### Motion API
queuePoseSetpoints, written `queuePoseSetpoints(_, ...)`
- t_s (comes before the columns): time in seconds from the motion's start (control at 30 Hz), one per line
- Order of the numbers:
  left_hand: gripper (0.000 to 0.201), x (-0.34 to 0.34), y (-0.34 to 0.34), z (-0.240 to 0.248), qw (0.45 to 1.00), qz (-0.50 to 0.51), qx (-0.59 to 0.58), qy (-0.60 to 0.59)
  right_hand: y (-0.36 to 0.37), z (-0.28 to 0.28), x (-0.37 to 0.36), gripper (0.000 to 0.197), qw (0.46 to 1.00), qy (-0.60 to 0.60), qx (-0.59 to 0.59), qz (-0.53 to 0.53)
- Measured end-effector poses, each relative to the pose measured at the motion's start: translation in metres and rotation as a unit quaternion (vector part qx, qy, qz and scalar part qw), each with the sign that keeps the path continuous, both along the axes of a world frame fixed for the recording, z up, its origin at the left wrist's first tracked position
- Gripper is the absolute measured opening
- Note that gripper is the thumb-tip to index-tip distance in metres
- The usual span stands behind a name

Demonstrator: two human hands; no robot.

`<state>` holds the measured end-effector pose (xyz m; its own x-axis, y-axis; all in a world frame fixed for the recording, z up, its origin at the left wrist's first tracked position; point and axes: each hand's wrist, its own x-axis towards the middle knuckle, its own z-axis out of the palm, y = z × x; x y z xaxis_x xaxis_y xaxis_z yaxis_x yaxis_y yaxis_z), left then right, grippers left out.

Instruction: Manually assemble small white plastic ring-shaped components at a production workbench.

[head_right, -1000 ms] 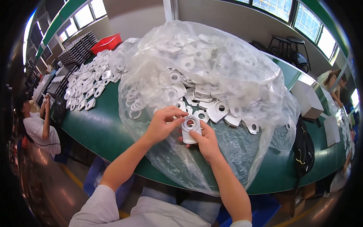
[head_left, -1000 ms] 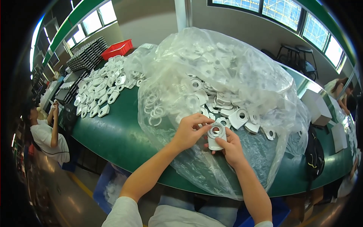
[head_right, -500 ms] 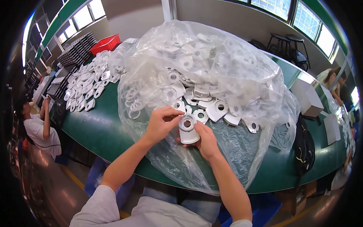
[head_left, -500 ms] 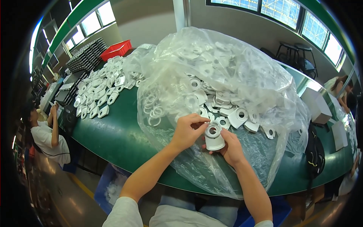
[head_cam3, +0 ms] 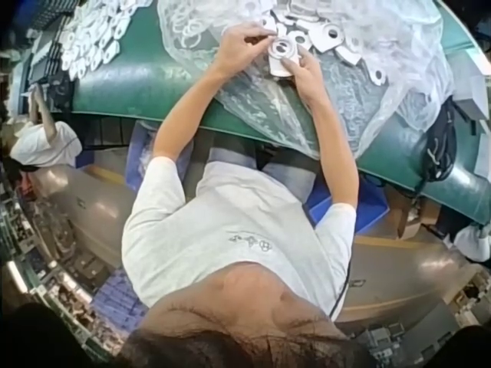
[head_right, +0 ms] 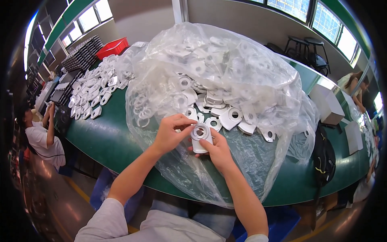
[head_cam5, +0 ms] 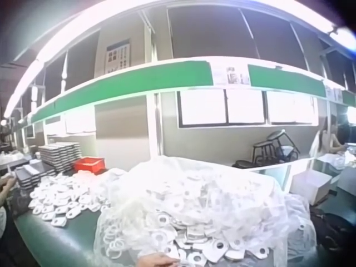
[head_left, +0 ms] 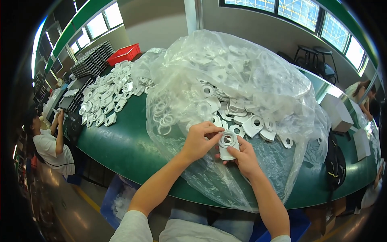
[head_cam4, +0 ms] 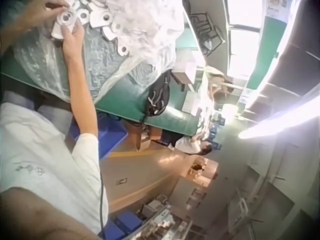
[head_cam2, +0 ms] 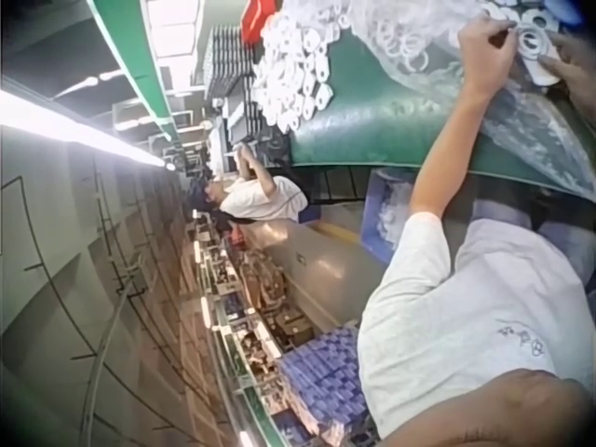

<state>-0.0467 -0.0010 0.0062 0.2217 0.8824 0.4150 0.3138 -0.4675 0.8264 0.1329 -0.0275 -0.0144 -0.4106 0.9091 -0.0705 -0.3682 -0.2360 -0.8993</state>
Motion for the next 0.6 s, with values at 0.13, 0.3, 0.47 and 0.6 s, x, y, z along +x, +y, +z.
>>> queuePoseSetpoints(0.13, 0.016, 0.0021, -0.0006, 0.0009, 1.0, -0.015, 0.022, -0.017, -0.0008, -0.002, 0.0004, 0.037, 0.999, -0.025, 0.028, -0.015)
queuePoseSetpoints(0.3, 0.017, 0.0012, -0.0011, 0.0026, 0.999, -0.032, 0.042, -0.009, -0.0004, -0.0037, 0.0011, 0.037, 0.999, -0.03, 0.026, -0.022)
queuePoseSetpoints(0.47, 0.017, 0.0005, -0.0014, 0.0049, 0.999, -0.027, 0.034, -0.002, -0.0015, -0.0026, -0.0003, 0.036, 0.999, -0.023, 0.026, -0.016)
queuePoseSetpoints(0.6, 0.019, -0.0011, -0.0032, 0.0069, 0.999, -0.029, 0.013, -0.011, -0.0017, -0.0009, -0.0011, 0.035, 0.999, -0.022, 0.03, -0.006)
